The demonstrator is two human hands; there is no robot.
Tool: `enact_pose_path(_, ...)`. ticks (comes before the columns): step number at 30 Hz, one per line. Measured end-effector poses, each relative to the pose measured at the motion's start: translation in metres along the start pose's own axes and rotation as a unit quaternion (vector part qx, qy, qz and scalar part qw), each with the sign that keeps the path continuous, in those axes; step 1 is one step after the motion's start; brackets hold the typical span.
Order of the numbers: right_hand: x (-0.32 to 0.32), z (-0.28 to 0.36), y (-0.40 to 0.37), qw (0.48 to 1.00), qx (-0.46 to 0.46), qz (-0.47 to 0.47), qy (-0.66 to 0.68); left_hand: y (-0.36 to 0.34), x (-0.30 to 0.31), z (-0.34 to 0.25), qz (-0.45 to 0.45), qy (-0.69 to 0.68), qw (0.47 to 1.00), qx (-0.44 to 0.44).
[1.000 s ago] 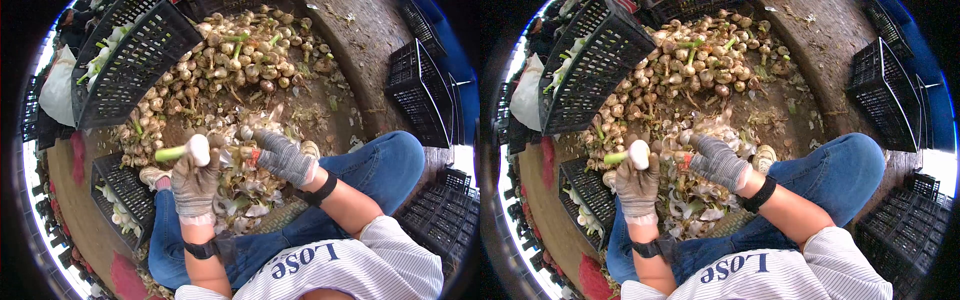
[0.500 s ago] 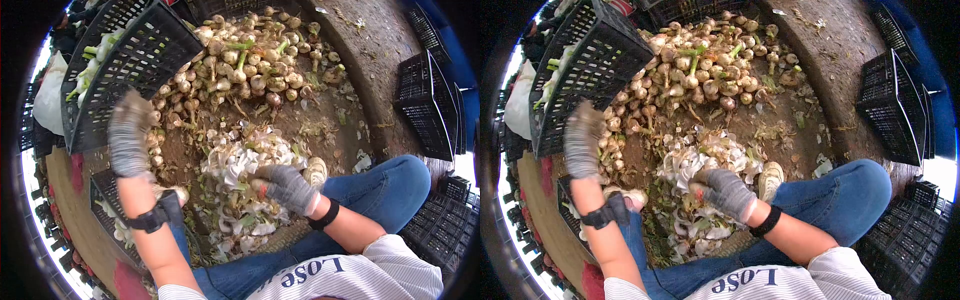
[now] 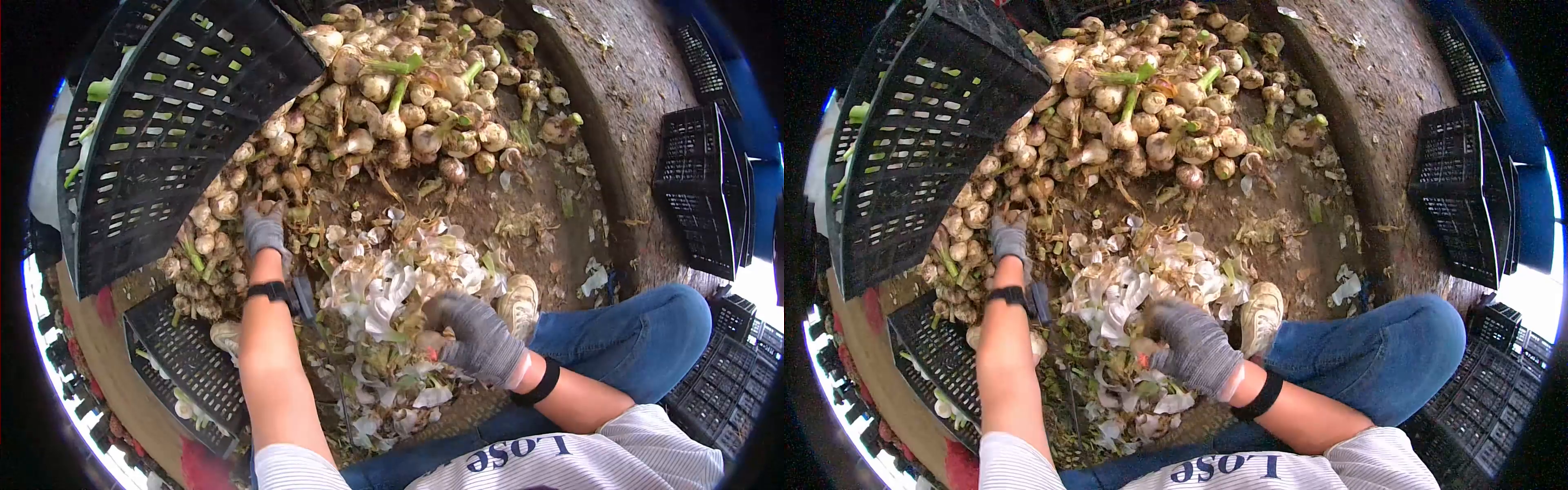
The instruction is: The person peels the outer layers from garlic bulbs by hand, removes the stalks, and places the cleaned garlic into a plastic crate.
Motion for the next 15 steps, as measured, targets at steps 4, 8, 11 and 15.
enact_pose_path(4, -0.003, -0.007, -0.008, 0.992, -0.107, -0.061, -0.003, -0.134, 0.033, -0.034, 0.142, -0.344, 0.927, -0.049)
enact_pose_path(8, 0.012, 0.034, -0.017, 0.984, 0.055, -0.160, 0.052, -0.263, 0.044, -0.049, 0.211, -0.533, 0.801, -0.173)
enact_pose_path(11, 0.010, 0.038, -0.034, 0.962, -0.003, -0.137, 0.238, -0.298, 0.051, -0.031, 0.098, -0.431, 0.860, -0.254)
enact_pose_path(15, 0.021, 0.066, -0.060, 0.922, 0.041, -0.120, 0.367, -0.319, 0.034, -0.011, 0.282, -0.727, 0.616, 0.108)
Point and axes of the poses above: each hand's wrist, its own y-axis towards the middle knuckle, its own x-axis out of the back of the hand, z = x × y, the point moved 7 cm from there along y, towards the middle knuckle, and after that the axes turned 5 degrees about -z, right-handed, at the moved point
